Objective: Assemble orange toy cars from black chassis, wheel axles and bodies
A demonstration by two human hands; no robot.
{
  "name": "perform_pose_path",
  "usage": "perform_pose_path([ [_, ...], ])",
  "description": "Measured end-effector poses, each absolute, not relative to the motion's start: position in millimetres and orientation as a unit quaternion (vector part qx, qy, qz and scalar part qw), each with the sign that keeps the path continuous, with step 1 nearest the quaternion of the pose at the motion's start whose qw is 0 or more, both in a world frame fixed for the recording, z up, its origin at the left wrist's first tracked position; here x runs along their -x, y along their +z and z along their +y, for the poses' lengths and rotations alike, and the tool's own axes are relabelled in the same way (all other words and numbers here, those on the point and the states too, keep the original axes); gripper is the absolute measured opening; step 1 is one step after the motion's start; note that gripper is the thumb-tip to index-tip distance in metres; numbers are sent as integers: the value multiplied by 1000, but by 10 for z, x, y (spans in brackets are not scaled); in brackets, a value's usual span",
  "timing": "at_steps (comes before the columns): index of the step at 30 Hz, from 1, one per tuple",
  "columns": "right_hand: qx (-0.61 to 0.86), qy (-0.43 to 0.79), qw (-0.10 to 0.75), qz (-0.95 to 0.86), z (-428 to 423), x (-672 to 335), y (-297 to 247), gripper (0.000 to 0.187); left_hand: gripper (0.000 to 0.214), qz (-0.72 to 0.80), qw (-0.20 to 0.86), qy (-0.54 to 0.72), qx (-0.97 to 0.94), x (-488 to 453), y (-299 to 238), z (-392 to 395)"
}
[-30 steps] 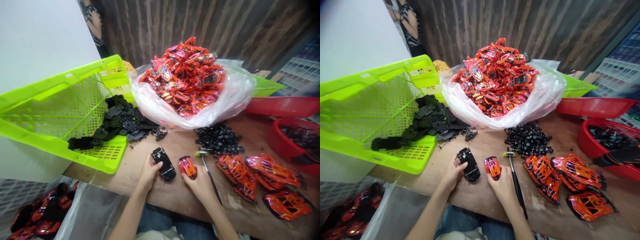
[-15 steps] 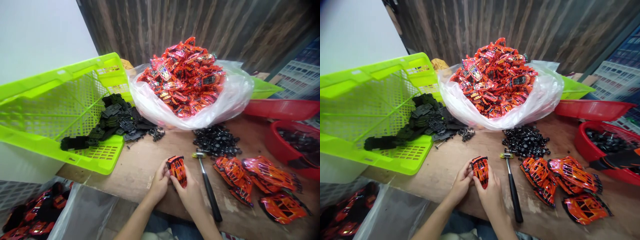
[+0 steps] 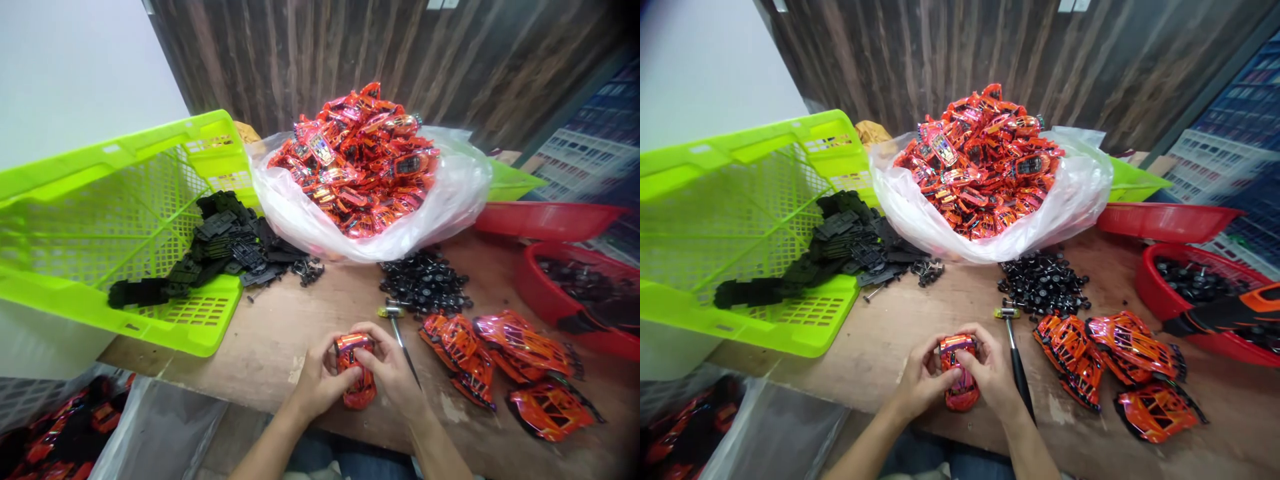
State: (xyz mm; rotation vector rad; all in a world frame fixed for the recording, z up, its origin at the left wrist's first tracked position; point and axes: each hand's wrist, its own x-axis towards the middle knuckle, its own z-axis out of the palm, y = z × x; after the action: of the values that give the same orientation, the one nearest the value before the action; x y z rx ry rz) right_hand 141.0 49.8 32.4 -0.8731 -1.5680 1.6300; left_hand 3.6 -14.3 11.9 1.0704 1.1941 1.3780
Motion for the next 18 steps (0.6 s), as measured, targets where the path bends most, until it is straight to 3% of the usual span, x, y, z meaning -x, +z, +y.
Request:
perform_pose_path([
  [5, 369, 598, 314, -639, 486, -1381, 368, 31, 40, 456, 503, 639, -361, -88, 113, -159],
  [8, 421, 454, 266, -739, 479, -1384, 441, 31, 41, 485, 490, 643, -333, -13, 66, -105],
  [12, 398, 269, 216, -850, 420, -1345, 422, 29, 33, 570, 463, 555, -391, 96, -19, -2],
  [14, 387, 262, 211, -859, 427, -1339, 354, 32, 27, 594, 459, 527, -398, 99, -45, 35],
  [18, 469, 352, 234, -775, 580, -1411, 228, 20, 26, 588, 479, 518, -396, 56, -52, 49],
])
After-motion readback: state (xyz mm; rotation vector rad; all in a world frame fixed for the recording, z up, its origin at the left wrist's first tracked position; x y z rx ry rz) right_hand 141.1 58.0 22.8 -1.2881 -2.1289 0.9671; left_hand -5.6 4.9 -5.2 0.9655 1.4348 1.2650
